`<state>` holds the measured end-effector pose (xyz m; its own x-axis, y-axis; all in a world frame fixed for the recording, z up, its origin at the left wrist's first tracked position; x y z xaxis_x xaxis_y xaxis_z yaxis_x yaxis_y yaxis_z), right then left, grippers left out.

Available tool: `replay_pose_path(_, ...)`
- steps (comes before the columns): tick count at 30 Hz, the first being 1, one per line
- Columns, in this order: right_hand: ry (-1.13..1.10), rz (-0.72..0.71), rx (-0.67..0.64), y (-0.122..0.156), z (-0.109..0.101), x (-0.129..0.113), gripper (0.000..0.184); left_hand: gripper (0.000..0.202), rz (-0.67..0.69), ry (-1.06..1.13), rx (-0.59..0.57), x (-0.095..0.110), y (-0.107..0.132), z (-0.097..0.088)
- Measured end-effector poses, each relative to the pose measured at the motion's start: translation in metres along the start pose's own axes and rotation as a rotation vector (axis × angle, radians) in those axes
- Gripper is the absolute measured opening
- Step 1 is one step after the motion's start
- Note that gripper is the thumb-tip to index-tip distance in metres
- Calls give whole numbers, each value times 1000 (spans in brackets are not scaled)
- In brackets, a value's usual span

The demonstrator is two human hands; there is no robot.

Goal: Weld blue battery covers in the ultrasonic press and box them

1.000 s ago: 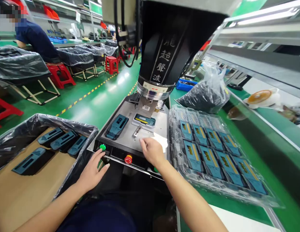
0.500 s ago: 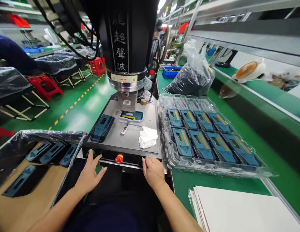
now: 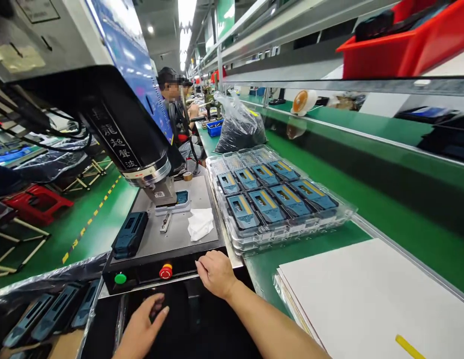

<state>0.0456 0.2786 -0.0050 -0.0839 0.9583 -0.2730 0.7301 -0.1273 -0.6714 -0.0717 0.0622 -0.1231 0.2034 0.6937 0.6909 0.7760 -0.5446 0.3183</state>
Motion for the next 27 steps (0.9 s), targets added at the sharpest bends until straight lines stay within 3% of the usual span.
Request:
replay_pose_path(5,-16,-3,-1,3,1,2,24,78,-140,-603,-211,-54,-10,59)
replay_pose_path(9,16,-13,12,2,0,4,25,96,-269,-906,-325,-85,-13,75)
replay_pose_path(15,36,4,33,0,-2,8,25,97,-204,-827,-377,-81,-20,77)
replay_pose_path(18,37,8,42,0,-2,9,23,105,-200,-931,-345,-78,-25,80)
replay_pose_path(22,34,10,43,1,-1,11,24,102,-221,-1100,-252,-75,-26,84)
replay_pose_path(27,-3,3,27,1,0,12,27,100,-227,-1040,-247,-74,-23,84)
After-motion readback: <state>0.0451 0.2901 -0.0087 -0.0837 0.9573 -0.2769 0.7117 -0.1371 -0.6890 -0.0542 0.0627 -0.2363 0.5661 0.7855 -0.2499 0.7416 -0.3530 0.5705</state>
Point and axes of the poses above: each hand's wrist, its own y-axis away from the middle knuckle, its own z-axis out of the palm, x = y × z, the point moved 9 cm from there along -y, towards the middle knuckle, and after that the axes turned 10 degrees about -z, right-handed, at the moved point
